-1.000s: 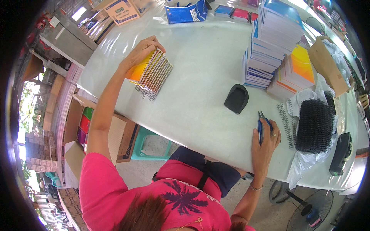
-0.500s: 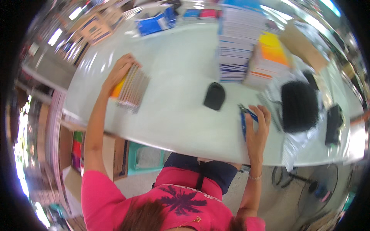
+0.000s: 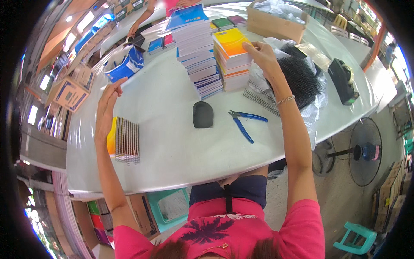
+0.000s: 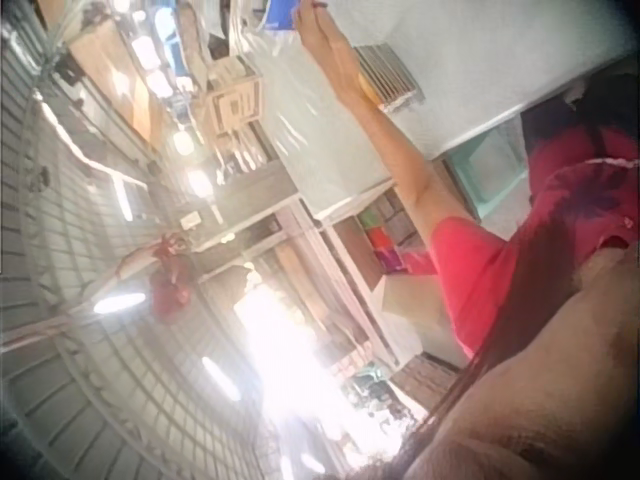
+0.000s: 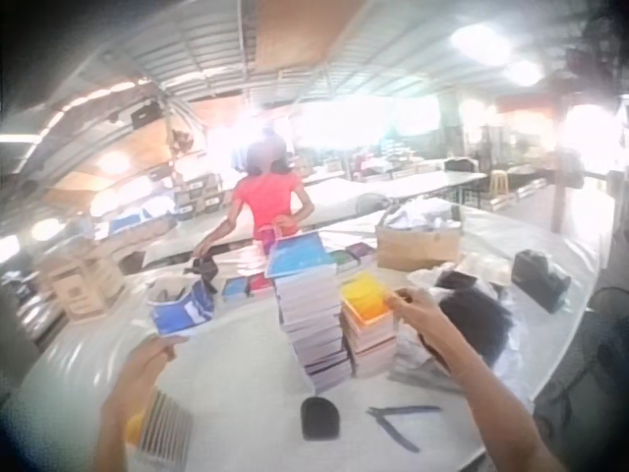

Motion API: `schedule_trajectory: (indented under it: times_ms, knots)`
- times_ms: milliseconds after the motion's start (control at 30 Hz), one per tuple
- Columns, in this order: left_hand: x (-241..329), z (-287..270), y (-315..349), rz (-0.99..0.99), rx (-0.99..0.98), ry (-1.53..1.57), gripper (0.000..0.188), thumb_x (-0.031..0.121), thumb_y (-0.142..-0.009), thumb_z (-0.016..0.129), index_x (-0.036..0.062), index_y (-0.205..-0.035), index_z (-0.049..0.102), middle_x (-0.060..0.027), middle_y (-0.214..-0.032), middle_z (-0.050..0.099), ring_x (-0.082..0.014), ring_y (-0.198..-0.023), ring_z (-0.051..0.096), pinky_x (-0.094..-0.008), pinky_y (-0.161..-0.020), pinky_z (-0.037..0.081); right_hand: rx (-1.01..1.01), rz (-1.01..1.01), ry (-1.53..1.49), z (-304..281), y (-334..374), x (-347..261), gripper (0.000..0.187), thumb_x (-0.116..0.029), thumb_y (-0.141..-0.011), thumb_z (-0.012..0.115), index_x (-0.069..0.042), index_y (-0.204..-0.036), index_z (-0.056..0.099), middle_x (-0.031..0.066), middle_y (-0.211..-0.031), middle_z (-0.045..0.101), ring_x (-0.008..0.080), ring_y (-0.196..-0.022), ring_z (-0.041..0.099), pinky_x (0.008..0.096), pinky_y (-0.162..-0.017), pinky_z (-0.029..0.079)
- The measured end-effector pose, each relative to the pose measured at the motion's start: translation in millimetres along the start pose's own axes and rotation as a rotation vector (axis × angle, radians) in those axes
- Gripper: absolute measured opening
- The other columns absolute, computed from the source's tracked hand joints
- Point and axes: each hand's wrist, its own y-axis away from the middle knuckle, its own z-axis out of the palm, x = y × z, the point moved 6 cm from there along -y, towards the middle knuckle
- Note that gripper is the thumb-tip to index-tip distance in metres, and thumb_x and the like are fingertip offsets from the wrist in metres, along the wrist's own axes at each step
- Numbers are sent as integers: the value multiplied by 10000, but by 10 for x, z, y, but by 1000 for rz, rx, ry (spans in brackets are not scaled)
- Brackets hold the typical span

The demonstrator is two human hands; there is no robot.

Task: The person binds small yellow notebooks by inserting a spiral wire into the pre-punched holes of each notebook by hand and using pliers to secure the wire ends.

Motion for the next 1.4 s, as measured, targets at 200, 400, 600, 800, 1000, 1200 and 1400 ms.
schedule_trajectory:
  times_ms: [200, 400, 600, 800, 1000, 1200, 1400]
  knots:
    - [369, 565, -141, 107, -51, 163, 281, 77, -981, 520, 52, -1229, 650, -41, -915, 518, -144, -895, 501, -263, -858, 410, 19, -31, 10, -71, -50, -11, 361, -299, -911, 660, 48, -1009, 683, 53, -801, 638, 102, -687, 538, 254, -626, 448]
    - [958, 1124, -215, 357, -60, 102, 325, -9, -911, 583, 80, -1212, 668, -83, -1063, 569, -192, -968, 555, -294, -865, 441, 429, -304, 247, -258, 315, -494, 242, -141, -882, 620, 32, -1050, 635, 247, -962, 690, 388, -881, 678, 410, -788, 513]
    - [1731, 1183, -93, 559, 143, -266, 436, 6, -875, 619, 147, -1287, 623, -73, -1204, 576, -237, -1117, 575, -414, -1079, 332, 156, -372, 351, -197, 1283, -1155, 191, -21, -836, 598, -23, -1019, 655, 187, -939, 678, 386, -888, 648, 432, -789, 506]
    - [1580, 1387, 90, 396, -165, -412, 300, 51, -894, 598, 143, -1177, 633, -38, -1064, 647, -201, -1033, 617, -417, -1091, 299, -161, -386, 265, 148, 1764, -1378, 183, -14, -815, 624, -26, -989, 678, 137, -942, 671, 348, -912, 638, 413, -778, 512]
    - [1288, 1208, 314, 255, -85, -364, 187, 54, -916, 556, 101, -1077, 640, -28, -977, 671, -200, -952, 634, -419, -1079, 297, 53, -280, 287, -571, 1161, -684, 206, -159, -910, 672, -25, -1065, 694, 139, -1000, 688, 242, -879, 673, 346, -800, 518]
    - [604, 1393, 706, 49, -196, -495, 237, 10, -911, 522, 104, -1107, 614, -34, -997, 622, -226, -1045, 586, -513, -1106, 241, 307, -72, 984, -1762, 602, 614, 361, -297, -925, 641, -39, -1177, 621, 207, -1094, 651, 395, -1068, 591, 480, -935, 438]
    - [394, 1654, 928, -37, -177, -441, 368, -29, -888, 501, 129, -1218, 542, -37, -1088, 550, -250, -1184, 474, -620, -1146, 124, 266, -50, 1043, -1793, 534, 1100, 383, -310, -932, 624, -36, -1195, 571, 212, -1107, 645, 420, -1078, 583, 527, -920, 429]
